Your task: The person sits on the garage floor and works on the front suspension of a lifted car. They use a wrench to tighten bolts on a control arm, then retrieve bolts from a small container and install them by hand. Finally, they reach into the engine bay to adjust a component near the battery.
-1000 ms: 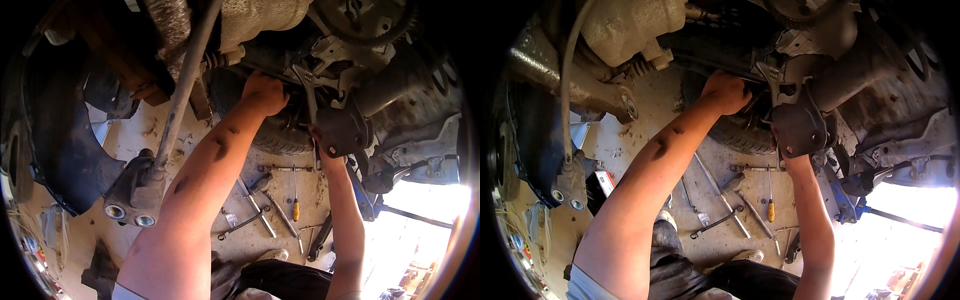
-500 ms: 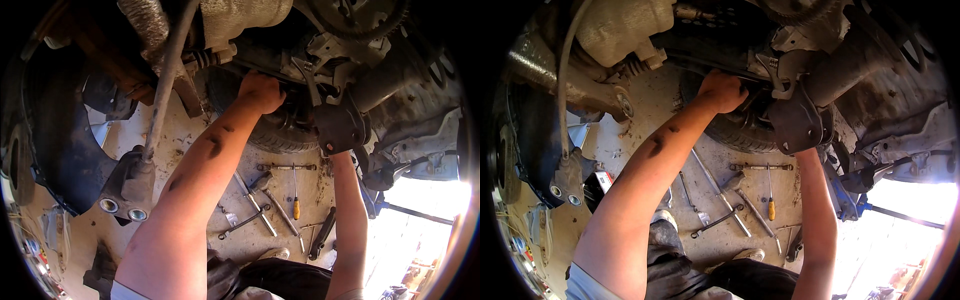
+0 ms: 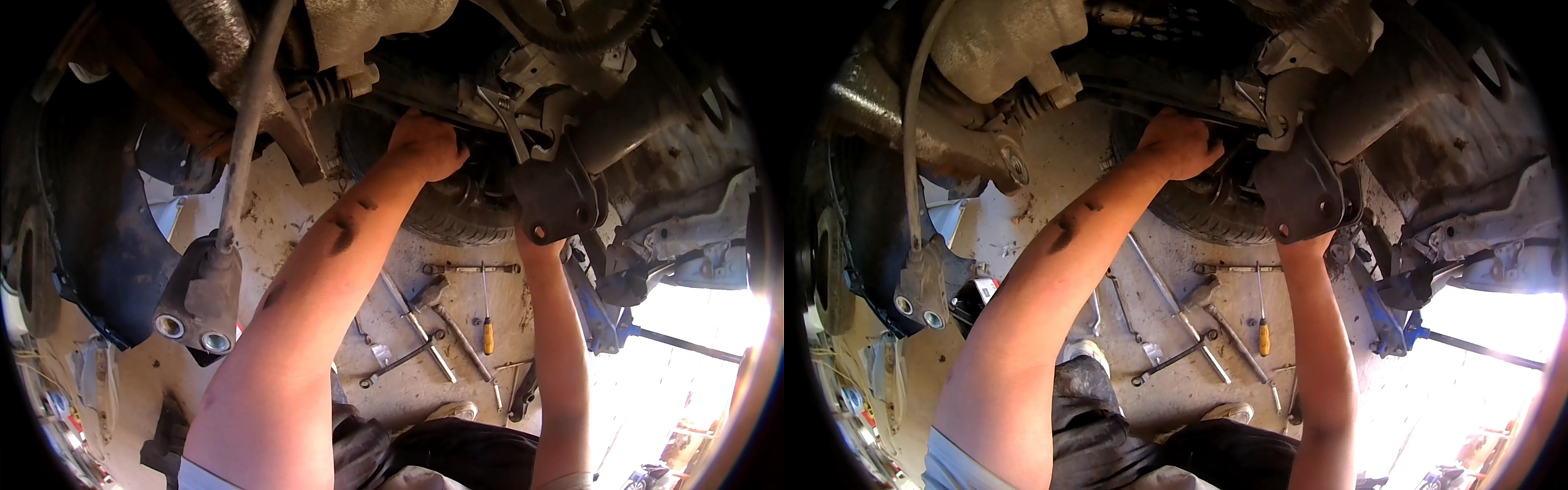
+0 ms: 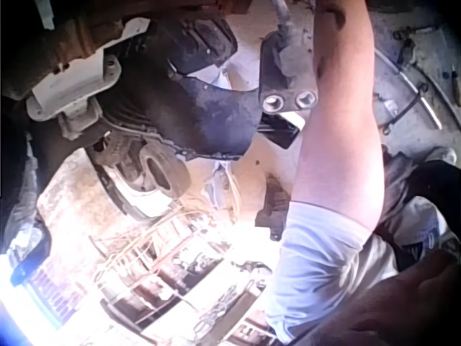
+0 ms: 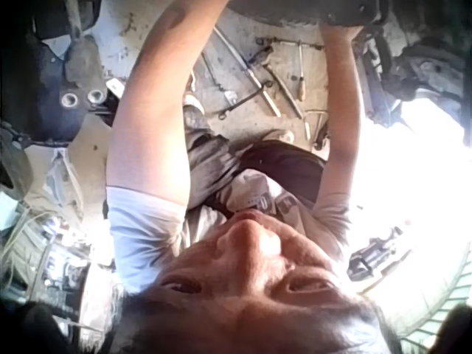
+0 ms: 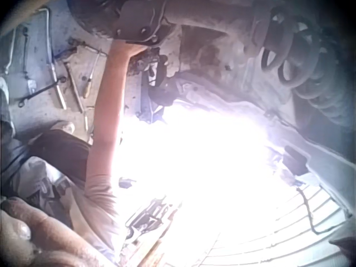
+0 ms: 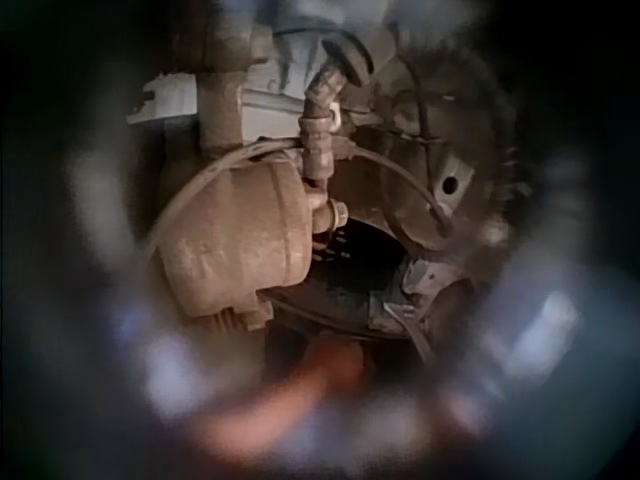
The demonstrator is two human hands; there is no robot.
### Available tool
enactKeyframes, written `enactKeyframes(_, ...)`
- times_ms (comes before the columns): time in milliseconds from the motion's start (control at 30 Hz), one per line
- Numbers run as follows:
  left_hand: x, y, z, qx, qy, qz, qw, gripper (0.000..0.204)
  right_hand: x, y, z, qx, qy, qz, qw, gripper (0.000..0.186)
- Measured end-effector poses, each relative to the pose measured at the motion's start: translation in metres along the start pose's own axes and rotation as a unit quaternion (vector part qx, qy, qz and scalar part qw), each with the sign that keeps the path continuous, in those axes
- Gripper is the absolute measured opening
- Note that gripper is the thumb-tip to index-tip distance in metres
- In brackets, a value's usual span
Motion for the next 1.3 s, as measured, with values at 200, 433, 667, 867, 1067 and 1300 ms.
enactKeyframes(200,0.0,-0.004,-0.015,-0.019,-0.021,0.028,0.999,0.059,0.013,-0.036,-0.053,-0.433,-0.029,-0.02,0.901,0.039)
enactKeyframes(433,0.003,-0.002,-0.015,-0.022,-0.032,0.009,0.999,0.066,-0.004,-0.013,-0.02,-0.087,-0.053,0.011,0.995,0.044)
enactKeyframes(667,0.011,-0.007,-0.036,0.008,-0.071,0.097,0.993,0.075,-0.02,0.03,-0.001,0.164,-0.105,0.027,0.98,0.039)
enactKeyframes(867,0.023,-0.013,-0.053,0.023,-0.073,0.141,0.987,0.077,-0.011,0.022,-0.019,0.26,-0.187,0.108,0.941,0.043)
enactKeyframes(1067,0.025,-0.012,-0.051,0.02,-0.08,0.085,0.993,0.082,-0.019,0.015,-0.032,0.124,-0.178,0.164,0.962,0.042)
enactKeyframes(1300,0.029,-0.014,-0.053,0.015,-0.067,0.103,0.992,0.069,-0.014,0.017,-0.036,0.059,-0.082,0.096,0.99,0.032)
Point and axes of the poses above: each hand's wrist, its own x-axis away from the middle knuckle, its own y-axis out of the back of the hand, z = x × y, the point moved 10 cm from there along -x, towards the middle knuckle, and after that the axes turned 12 degrees about z, right-handed, at the moved point
